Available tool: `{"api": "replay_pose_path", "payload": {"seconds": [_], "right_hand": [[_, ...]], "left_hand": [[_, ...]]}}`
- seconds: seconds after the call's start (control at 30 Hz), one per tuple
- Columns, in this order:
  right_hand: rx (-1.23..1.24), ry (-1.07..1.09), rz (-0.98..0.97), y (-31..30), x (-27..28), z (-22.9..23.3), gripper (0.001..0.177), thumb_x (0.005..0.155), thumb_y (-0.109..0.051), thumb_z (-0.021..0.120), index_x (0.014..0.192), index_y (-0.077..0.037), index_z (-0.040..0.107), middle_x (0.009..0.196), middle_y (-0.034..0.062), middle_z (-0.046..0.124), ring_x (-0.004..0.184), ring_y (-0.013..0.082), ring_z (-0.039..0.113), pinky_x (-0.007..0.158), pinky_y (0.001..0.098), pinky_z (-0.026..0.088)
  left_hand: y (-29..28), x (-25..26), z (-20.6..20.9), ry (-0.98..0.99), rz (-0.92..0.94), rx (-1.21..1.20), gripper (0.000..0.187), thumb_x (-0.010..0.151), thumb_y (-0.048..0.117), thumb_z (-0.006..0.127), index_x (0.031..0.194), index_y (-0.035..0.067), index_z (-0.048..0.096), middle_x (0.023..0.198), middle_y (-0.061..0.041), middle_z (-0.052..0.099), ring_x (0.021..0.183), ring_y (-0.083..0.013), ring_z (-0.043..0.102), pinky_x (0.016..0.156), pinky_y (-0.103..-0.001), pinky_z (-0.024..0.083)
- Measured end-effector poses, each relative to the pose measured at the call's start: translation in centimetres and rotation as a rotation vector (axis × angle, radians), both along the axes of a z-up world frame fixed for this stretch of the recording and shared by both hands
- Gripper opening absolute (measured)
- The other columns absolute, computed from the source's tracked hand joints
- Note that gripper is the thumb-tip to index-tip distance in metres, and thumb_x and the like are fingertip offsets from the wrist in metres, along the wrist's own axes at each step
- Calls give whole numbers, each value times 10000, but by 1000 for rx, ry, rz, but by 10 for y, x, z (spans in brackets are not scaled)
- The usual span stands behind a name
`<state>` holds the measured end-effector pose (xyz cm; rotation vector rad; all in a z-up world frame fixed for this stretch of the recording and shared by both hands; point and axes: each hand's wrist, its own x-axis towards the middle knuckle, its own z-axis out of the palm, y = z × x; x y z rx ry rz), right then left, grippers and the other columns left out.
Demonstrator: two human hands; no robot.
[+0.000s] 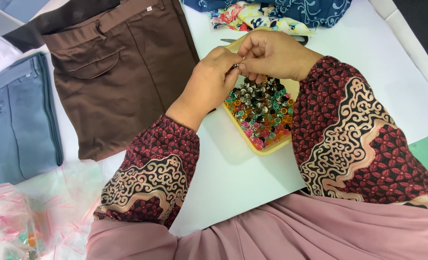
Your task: Picking up small pink buttons and placing them into small plastic zip-lock bags for packaging.
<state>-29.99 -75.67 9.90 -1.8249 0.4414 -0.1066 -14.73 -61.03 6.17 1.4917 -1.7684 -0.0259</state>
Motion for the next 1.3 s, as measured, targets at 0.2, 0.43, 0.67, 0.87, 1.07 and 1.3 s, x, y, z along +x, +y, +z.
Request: {"api": "replay_pose_path", "payload": {"seconds": [0.2,0.43,0.67,0.87,1.07,1.3], "right_hand": [[-115,180,40,3,-2,12,168,989,-245,718,1020,-94,653,800,75,702,657,148,672,642,249,544],[-686,598,289,18,9,-3,183,945,-267,586,1005,-288,759,865,-61,703,791,194,636,716,375,485],[-739,687,457,20,22,-23,397,903,-121,573,1190,-310,772,1343,-28,624,1145,261,621,914,411,513],[-797,744,448,31,22,-17,287,904,-84,527,1043,-246,719,1037,18,677,881,282,638,710,414,491],[-898,704,429,22,20,-31,197,980,-215,526,1004,-178,718,1039,90,664,844,309,652,669,438,503],[-876,-4,382,-1,11,-45,302,878,-106,610,1151,-2,684,1157,242,691,1066,409,636,831,513,492]], "left_hand": [[4,-1,1,16,-12,-9,235,984,22,602,1199,104,645,1015,-85,580,949,-277,629,791,-390,524],[5,-1,0,50,-8,-29,151,998,22,592,1142,49,627,1033,-98,614,970,-282,628,824,-386,525],[3,-1,-1,63,-2,1,165,989,45,625,1150,82,627,1057,-81,603,994,-275,635,827,-386,530],[3,-3,2,26,-17,23,174,967,60,636,1136,97,652,1013,-75,621,968,-285,626,792,-399,521],[2,-6,4,53,-33,13,165,955,50,611,1094,117,668,977,-55,615,900,-264,622,751,-382,502],[35,-14,35,117,-74,-190,170,970,15,667,1117,101,661,1050,-58,676,978,-280,664,852,-404,553]]}}
